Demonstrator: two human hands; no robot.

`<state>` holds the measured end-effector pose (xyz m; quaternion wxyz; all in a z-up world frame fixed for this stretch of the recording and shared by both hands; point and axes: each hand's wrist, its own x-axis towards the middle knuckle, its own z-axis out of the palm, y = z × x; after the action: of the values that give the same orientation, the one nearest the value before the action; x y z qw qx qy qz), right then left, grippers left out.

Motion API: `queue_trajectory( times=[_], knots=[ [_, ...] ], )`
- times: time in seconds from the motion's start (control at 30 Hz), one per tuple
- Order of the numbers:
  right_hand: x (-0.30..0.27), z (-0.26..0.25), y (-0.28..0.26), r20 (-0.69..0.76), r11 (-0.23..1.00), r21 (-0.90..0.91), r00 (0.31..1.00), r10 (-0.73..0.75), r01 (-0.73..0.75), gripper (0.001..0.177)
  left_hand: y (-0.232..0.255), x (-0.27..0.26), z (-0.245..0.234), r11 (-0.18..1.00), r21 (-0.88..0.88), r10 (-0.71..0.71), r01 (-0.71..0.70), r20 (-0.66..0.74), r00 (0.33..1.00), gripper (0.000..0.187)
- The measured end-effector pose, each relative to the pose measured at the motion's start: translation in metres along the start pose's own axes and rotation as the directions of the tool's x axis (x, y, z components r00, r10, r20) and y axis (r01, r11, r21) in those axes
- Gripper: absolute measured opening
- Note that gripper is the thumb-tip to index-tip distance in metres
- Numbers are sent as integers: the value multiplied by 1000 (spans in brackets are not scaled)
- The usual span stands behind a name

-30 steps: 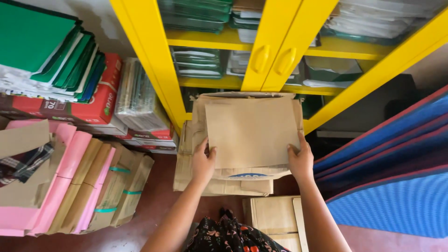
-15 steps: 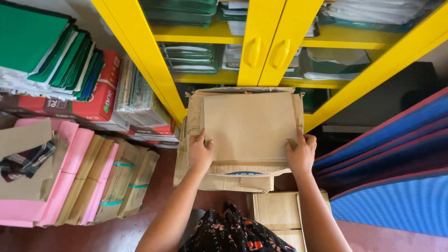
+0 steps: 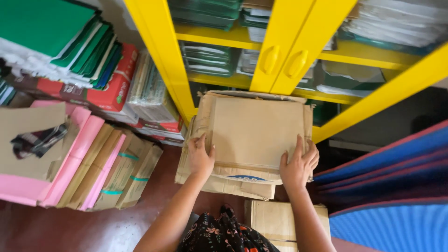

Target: The person is wiping down paper folders with a cloth and stacking them.

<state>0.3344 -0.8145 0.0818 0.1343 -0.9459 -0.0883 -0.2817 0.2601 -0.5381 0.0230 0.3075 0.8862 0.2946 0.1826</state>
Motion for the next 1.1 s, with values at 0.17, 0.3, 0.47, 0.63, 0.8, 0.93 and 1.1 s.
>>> queue_trajectory(
  times=[0.17, 0.3, 0.47, 0.63, 0.8, 0.93, 1.1],
  knots=[
    [-10, 11, -55, -2, 971, 190, 989, -150, 148, 73, -23, -11, -35, 1000, 12, -26, 26, -72, 997, 55],
    [-31, 11, -119, 52, 934, 271, 965, -258, 235, 72, -59, -23, -65, 998, 6, -54, 56, -154, 987, 54],
    [-57, 22, -201, 144, 852, 412, 900, -412, 325, 70, -113, -19, -97, 997, -21, -77, 74, -246, 966, 55],
    [-81, 46, -292, 143, 775, 484, 837, -528, 406, 69, -145, -2, -180, 970, -94, -240, 226, -184, 953, 49],
    [-114, 60, -387, 223, 713, 554, 748, -625, 430, 73, -220, 7, -237, 966, -61, -258, 251, -216, 942, 52],
    [-142, 69, -462, 315, 660, 624, 640, -701, 417, 60, -281, 12, -278, 965, -91, -263, 247, -287, 921, 49],
    [-160, 68, -537, 474, 632, 684, 437, -765, 364, 49, -368, 13, -300, 947, -46, -317, 318, -298, 900, 53]
  ],
)
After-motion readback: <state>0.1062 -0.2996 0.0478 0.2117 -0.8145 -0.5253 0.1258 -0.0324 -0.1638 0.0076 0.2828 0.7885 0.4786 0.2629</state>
